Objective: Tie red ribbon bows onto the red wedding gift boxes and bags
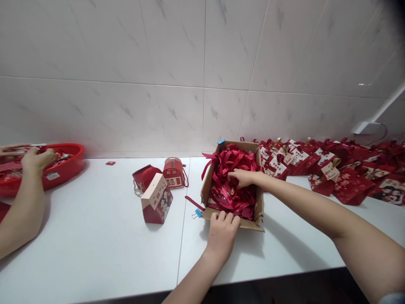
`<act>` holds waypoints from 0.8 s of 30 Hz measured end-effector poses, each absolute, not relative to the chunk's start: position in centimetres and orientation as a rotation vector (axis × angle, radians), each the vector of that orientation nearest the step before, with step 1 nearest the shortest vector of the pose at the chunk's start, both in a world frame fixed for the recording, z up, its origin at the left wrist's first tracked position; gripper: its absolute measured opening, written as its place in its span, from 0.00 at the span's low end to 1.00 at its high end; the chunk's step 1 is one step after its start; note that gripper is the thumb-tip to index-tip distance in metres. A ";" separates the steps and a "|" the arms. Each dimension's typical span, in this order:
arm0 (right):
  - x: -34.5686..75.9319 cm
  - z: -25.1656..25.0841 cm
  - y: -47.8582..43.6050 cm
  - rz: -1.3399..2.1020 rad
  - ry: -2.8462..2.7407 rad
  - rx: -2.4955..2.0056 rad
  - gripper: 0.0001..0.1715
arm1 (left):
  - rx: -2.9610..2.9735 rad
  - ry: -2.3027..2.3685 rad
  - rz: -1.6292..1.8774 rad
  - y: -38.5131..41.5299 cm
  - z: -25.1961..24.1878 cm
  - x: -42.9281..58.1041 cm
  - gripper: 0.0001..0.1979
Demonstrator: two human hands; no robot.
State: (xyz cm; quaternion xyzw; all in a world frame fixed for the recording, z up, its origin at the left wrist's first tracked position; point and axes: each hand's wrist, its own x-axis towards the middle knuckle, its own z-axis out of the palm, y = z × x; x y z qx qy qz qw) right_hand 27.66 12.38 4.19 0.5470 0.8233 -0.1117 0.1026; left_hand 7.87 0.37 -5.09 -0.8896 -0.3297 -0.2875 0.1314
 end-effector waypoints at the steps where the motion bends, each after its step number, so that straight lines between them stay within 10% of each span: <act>1: 27.7 4.2 12.4 -0.359 2.444 1.580 0.26 | -2.580 -0.956 -0.834 0.4 -5.1 7.9 0.08; 24: 27.2 5.5 11.3 -0.058 2.879 1.788 0.08 | -2.579 -1.000 -0.795 0.4 -4.9 8.0 0.07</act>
